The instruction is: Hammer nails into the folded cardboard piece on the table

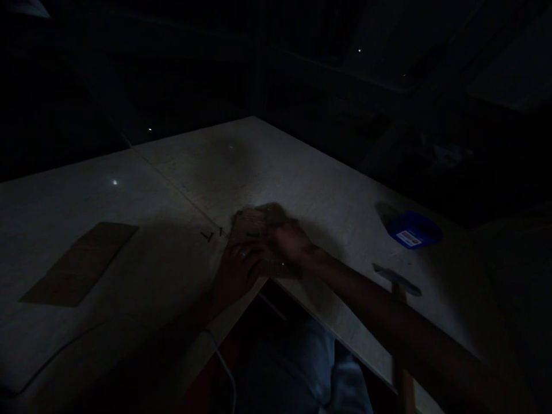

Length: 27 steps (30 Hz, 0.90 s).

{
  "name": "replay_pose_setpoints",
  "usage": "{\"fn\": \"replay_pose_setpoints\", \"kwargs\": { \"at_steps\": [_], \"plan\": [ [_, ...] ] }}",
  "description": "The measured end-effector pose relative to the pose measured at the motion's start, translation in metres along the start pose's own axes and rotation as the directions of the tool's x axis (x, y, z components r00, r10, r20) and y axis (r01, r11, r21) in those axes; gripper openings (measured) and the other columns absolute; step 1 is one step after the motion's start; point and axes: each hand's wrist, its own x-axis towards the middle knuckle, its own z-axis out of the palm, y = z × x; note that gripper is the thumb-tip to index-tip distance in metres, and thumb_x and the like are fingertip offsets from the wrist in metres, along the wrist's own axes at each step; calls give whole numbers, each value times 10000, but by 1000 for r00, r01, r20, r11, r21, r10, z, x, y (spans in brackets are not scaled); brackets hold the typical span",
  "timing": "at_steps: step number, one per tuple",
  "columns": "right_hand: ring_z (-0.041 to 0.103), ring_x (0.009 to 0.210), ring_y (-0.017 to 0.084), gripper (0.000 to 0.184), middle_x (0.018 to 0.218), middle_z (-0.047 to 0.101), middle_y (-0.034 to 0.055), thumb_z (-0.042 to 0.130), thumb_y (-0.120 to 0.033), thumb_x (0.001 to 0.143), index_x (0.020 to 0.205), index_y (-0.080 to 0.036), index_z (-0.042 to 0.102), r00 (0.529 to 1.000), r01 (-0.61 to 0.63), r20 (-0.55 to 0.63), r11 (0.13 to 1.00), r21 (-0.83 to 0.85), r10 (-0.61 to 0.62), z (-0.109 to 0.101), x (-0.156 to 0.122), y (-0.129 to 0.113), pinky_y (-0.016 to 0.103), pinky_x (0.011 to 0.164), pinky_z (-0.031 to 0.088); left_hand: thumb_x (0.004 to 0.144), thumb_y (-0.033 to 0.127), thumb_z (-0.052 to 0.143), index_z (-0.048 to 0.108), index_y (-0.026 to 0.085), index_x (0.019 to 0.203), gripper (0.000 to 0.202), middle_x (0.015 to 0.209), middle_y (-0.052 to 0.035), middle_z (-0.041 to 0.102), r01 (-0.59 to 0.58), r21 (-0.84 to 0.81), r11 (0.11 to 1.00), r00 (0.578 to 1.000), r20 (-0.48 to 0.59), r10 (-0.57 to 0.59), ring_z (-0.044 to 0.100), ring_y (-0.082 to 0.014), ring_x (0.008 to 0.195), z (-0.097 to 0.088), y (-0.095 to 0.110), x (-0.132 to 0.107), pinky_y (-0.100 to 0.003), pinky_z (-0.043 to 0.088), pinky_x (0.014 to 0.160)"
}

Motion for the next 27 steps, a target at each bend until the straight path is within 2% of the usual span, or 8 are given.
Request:
{"fn": "replay_pose_setpoints", "kwargs": {
  "at_steps": [4, 9, 12, 16, 18, 21, 24, 27],
  "plan": [
    [722, 941, 257, 282, 1070, 766, 90, 519, -130, 953, 1116, -215, 733, 987, 154, -38, 988, -32, -155, 3, -1, 2, 351, 816, 548, 956, 263, 523, 635, 213, 1192, 266, 1319, -70, 626, 2, -10, 1000, 1000, 1, -2, 516, -277, 1191, -1, 1, 1, -491, 396, 1016],
    [682, 1083, 272, 403, 1221, 723, 69, 571, -90, 901, 1249, -252, 695, 951, 286, -103, 956, -70, -292, -12, -2, 9, 387, 939, 524, 964, 268, 510, 639, 222, 1180, 256, 1334, -66, 619, -2, -19, 1000, 1000, -10, 1, 509, -268, 1216, 0, 0, 0, -486, 396, 1021],
    [690, 1030, 230, 342, 1133, 751, 35, 579, -94, 890, 1129, -273, 746, 937, 301, -199, 953, 40, -287, -22, 7, 12, 360, 925, 514, 963, 275, 510, 632, 224, 1200, 271, 1348, -73, 609, 6, -8, 1000, 1000, -3, -6, 509, -274, 1225, 0, 0, 0, -493, 399, 1010],
    [700, 922, 194, 234, 1007, 766, 50, 560, -142, 916, 1026, -199, 758, 935, 257, -321, 910, 326, -149, -32, 30, -2, 297, 839, 505, 953, 276, 530, 629, 234, 1207, 276, 1336, -75, 611, 11, -5, 1000, 1000, -6, -11, 517, -270, 1212, 0, 1, 0, -488, 398, 1007],
    [698, 906, 184, 254, 998, 766, 39, 523, -162, 941, 1065, -198, 741, 951, 207, -293, 903, 378, -95, -34, 44, -20, 276, 809, 494, 955, 271, 526, 635, 241, 1195, 265, 1311, -70, 623, 6, -6, 1000, 1000, -13, -7, 521, -261, 1202, 1, 1, 0, -480, 399, 1007],
    [693, 949, 205, 285, 1076, 763, 43, 489, -199, 973, 1134, -245, 719, 984, 119, -160, 958, 260, -79, -33, 63, -50, 287, 802, 483, 958, 275, 516, 649, 232, 1165, 250, 1284, -77, 630, -3, 16, 1000, 1000, -26, 3, 515, -271, 1194, 3, 0, -1, -484, 401, 1006],
    [688, 997, 245, 285, 1112, 752, 84, 504, -172, 957, 1116, -235, 731, 980, 197, -39, 977, 85, -194, -23, 82, -73, 317, 830, 474, 949, 287, 523, 661, 211, 1148, 254, 1251, -100, 637, 3, 49, 999, 1000, -11, -2, 513, -293, 1175, 4, -1, -2, -501, 402, 1007],
    [675, 1032, 278, 254, 1116, 736, 126, 522, -170, 946, 1006, -188, 768, 967, 254, -15, 967, 34, -254, -9, 97, -86, 332, 843, 465, 944, 284, 524, 657, 201, 1171, 276, 1236, -110, 643, 6, 57, 998, 1000, 8, -6, 513, -302, 1172, 4, -2, -2, -520, 388, 1026]
  ]
}}
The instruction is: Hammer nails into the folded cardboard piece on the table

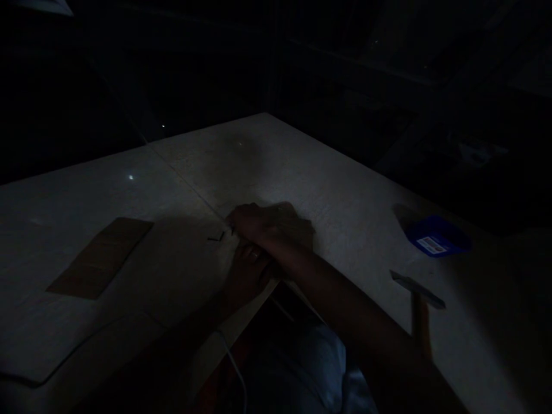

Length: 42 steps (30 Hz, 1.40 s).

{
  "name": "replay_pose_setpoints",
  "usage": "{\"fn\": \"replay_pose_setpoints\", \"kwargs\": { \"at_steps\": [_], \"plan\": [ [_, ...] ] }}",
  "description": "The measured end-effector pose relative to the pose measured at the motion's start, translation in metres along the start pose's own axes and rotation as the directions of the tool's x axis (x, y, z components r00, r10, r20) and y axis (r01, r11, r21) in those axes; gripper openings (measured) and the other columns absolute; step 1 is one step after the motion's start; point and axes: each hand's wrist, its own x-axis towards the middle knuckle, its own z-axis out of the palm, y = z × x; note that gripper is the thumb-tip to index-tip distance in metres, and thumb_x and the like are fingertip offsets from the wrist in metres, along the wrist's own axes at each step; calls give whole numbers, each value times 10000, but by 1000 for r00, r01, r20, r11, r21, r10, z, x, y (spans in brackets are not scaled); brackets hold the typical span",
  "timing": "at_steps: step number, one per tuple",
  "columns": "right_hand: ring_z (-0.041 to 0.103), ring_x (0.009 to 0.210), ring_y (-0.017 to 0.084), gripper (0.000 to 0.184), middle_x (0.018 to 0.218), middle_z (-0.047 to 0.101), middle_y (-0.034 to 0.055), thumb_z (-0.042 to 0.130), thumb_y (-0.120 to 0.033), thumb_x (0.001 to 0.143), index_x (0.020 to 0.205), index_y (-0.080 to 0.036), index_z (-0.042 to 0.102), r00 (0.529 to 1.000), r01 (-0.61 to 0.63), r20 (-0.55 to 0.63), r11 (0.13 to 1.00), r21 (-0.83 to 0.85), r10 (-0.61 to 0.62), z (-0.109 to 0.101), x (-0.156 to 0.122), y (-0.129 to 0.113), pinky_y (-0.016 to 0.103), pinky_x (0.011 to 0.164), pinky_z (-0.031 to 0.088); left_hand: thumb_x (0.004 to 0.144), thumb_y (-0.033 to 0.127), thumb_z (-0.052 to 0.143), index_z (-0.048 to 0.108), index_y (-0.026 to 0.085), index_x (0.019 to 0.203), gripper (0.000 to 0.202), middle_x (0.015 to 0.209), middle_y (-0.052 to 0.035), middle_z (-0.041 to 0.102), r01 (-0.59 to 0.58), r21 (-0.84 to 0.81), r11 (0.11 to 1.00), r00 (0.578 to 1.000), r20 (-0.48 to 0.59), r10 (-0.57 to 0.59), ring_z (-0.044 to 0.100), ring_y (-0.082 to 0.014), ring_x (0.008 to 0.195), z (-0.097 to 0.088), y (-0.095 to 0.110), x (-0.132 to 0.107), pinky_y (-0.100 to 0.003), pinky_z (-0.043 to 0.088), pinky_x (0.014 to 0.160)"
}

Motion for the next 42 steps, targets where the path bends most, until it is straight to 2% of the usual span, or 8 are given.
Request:
{"fn": "replay_pose_setpoints", "kwargs": {
  "at_steps": [5, 10, 15, 19, 25, 33, 38, 42],
  "plan": [
    [669, 1029, 218, 257, 1116, 730, 76, 541, -166, 952, 1057, -207, 772, 1000, 4, -31, 991, 135, 0, 6, 11, 3, 274, 846, 457, 957, 293, 503, 648, 211, 1187, 284, 1257, -108, 634, 2, -28, 1000, 1000, -7, -3, 511, -296, 1188, -2, 1, 1, -516, 392, 1016],
    [666, 1005, 190, 293, 1101, 746, 60, 479, -265, 1015, 1073, -198, 759, 983, -133, -91, 960, 247, 160, -14, -13, 27, 254, 858, 449, 969, 297, 492, 640, 222, 1184, 271, 1325, -78, 614, -3, -67, 998, 1000, -14, 2, 515, -273, 1193, -5, 2, 2, -484, 399, 1000],
    [677, 907, 192, 324, 961, 760, 56, 497, -386, 1017, 1016, -195, 759, 997, -75, -8, 981, 180, 78, -24, -57, 48, 271, 810, 455, 961, 272, 505, 631, 239, 1200, 272, 1326, -68, 615, -5, -83, 997, 1000, -15, 4, 512, -262, 1207, -8, 4, 3, -473, 395, 1000],
    [682, 882, 224, 327, 933, 756, 75, 549, -448, 986, 968, -204, 766, 995, -80, 62, 996, 51, 76, -17, -81, 44, 295, 752, 469, 951, 273, 523, 635, 231, 1195, 271, 1295, -78, 628, 2, -73, 997, 1000, 11, -1, 523, -276, 1180, -10, 4, 3, -485, 412, 962],
    [677, 1025, 215, 240, 1185, 704, 97, 529, -212, 996, 1068, -198, 757, 998, -31, 59, 999, -26, 32, -3, -87, 36, 287, 844, 490, 940, 263, 543, 639, 237, 1183, 263, 1310, -75, 618, -3, -62, 998, 1000, -10, 3, 510, -277, 1212, -7, 2, 3, -492, 405, 1007],
    [649, 1158, 227, 416, 1310, 669, 57, 519, -49, 926, 1234, -265, 698, 995, 65, 81, 998, 9, -65, -3, -93, 49, 327, 957, 501, 950, 265, 523, 628, 223, 1209, 283, 1305, -70, 632, -2, -92, 996, 1000, -3, 2, 513, -268, 1233, -7, 2, 3, -484, 391, 1037],
    [646, 1168, 237, 360, 1280, 692, 64, 563, -68, 909, 1147, -260, 752, 992, 110, -70, 982, 150, -100, -19, -90, 63, 370, 989, 503, 947, 270, 527, 642, 232, 1191, 272, 1324, -77, 621, -2, -81, 997, 1000, -6, 2, 508, -272, 1242, -6, 2, 2, -495, 396, 1038],
    [707, 986, 213, 247, 1084, 759, 84, 583, -164, 932, 1096, -202, 764, 962, 35, -259, 907, 419, 82, -17, -72, 66, 356, 897, 542, 939, 251, 536, 635, 235, 1217, 296, 1331, -80, 618, 10, -84, 996, 1000, 6, -10, 514, -270, 1240, -7, 3, 2, -495, 396, 1038]
  ]
}}
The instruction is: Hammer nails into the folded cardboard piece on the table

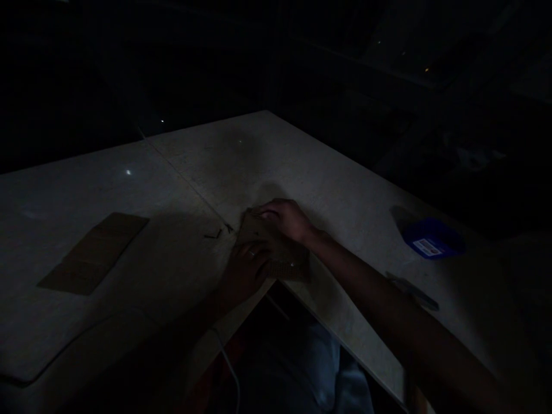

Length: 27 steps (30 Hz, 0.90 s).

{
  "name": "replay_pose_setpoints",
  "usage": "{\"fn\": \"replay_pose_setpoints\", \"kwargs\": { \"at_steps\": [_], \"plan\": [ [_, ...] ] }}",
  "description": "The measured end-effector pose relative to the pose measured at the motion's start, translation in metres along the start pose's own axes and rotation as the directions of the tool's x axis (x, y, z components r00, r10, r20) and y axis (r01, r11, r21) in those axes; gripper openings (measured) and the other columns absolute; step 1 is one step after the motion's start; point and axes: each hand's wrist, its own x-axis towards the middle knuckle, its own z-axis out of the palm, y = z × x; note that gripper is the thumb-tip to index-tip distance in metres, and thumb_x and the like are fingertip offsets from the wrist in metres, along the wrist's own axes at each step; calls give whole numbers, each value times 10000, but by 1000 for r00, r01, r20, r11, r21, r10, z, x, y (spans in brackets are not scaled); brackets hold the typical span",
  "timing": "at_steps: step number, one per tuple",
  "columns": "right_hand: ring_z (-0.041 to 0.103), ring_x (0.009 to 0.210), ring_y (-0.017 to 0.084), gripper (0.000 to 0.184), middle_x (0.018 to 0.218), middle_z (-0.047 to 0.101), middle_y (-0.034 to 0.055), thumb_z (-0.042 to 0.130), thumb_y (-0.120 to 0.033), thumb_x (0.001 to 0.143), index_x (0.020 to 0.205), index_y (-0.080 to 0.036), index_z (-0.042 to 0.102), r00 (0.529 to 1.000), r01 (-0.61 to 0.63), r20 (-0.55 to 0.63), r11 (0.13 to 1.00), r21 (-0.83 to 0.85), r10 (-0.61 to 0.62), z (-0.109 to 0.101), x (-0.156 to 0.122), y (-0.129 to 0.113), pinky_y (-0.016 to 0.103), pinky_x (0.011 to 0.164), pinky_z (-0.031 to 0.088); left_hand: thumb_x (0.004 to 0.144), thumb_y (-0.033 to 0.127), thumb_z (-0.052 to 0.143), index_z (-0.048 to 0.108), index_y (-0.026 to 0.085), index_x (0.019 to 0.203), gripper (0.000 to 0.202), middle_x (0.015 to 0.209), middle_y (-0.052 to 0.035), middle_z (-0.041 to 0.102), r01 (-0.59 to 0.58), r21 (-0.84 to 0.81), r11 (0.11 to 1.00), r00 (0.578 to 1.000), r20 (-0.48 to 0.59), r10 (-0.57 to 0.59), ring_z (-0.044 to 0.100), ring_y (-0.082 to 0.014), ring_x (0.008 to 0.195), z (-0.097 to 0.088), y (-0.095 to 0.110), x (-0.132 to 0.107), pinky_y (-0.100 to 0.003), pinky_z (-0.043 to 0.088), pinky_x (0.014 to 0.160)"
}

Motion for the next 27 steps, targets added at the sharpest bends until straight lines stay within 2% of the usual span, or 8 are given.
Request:
{"fn": "replay_pose_setpoints", "kwargs": {
  "at_steps": [3, 5, 9, 14, 17, 21, 24, 27],
  "plan": [
    [722, 802, 174, 243, 926, 776, 72, 575, -165, 928, 1091, -151, 754, 982, -190, 29, 964, 186, 188, 17, 20, -5, 281, 743, 555, 943, 252, 531, 637, 240, 1206, 284, 1332, -72, 618, 0, -5, 1000, 1000, -1, 0, 511, -266, 1236, 0, 0, 0, -490, 395, 1032],
    [715, 773, 157, 225, 896, 777, 59, 591, -160, 919, 1066, -150, 761, 972, -234, 79, 954, 186, 223, 31, 35, -12, 248, 715, 535, 946, 256, 527, 641, 247, 1188, 267, 1311, -65, 627, -3, -6, 1000, 1000, -11, 3, 512, -263, 1222, 2, -1, 0, -484, 394, 1027],
    [707, 907, 162, 188, 986, 780, 52, 626, -129, 896, 973, -175, 792, 987, -115, 113, 993, 17, 112, 60, 61, -29, 236, 814, 487, 944, 274, 524, 645, 208, 1177, 271, 1268, -92, 637, -17, 25, 1000, 1000, -18, 17, 517, -285, 1186, 6, -4, -1, -487, 403, 1001],
    [707, 963, 187, 195, 1031, 781, 59, 622, -177, 922, 1008, -185, 796, 978, -39, 199, 996, -81, 54, 81, 77, -38, 246, 824, 469, 955, 287, 504, 652, 182, 1172, 283, 1249, -113, 643, -18, 42, 999, 1000, -19, 19, 506, -301, 1195, 9, -5, -3, -513, 371, 1041],
    [702, 970, 177, 232, 1060, 777, 63, 569, -211, 969, 1039, -179, 788, 980, -37, 191, 997, -70, 49, 78, 77, -39, 237, 823, 459, 953, 299, 508, 647, 205, 1179, 282, 1258, -104, 638, -13, 31, 999, 1000, -24, 13, 514, -298, 1184, 8, -4, -3, -508, 379, 1028],
    [694, 945, 177, 281, 1049, 772, 76, 506, -228, 1002, 1043, -169, 778, 982, -93, 150, 983, -161, 118, 58, 65, -38, 241, 808, 453, 954, 296, 504, 637, 220, 1189, 281, 1291, -92, 623, -9, 20, 1000, 1000, -14, 9, 520, -289, 1181, 4, -2, -2, -493, 394, 1005],
    [693, 907, 193, 334, 1001, 774, 70, 476, -346, 1022, 1000, -199, 775, 968, -156, 141, 938, -309, 207, 39, 50, -35, 261, 778, 455, 947, 283, 518, 642, 224, 1157, 251, 1311, -80, 617, -12, 3, 1000, 1000, -1, 12, 509, -284, 1206, 1, 0, 0, -490, 394, 1003],
    [689, 931, 213, 369, 1001, 768, 63, 494, -488, 998, 1023, -232, 759, 962, -111, 183, 902, -416, 203, 25, 33, -29, 284, 799, 451, 950, 275, 518, 634, 236, 1167, 249, 1310, -60, 623, -12, -15, 1000, 1000, -9, 12, 518, -267, 1195, 0, 0, 1, -484, 388, 1013]
  ]
}}
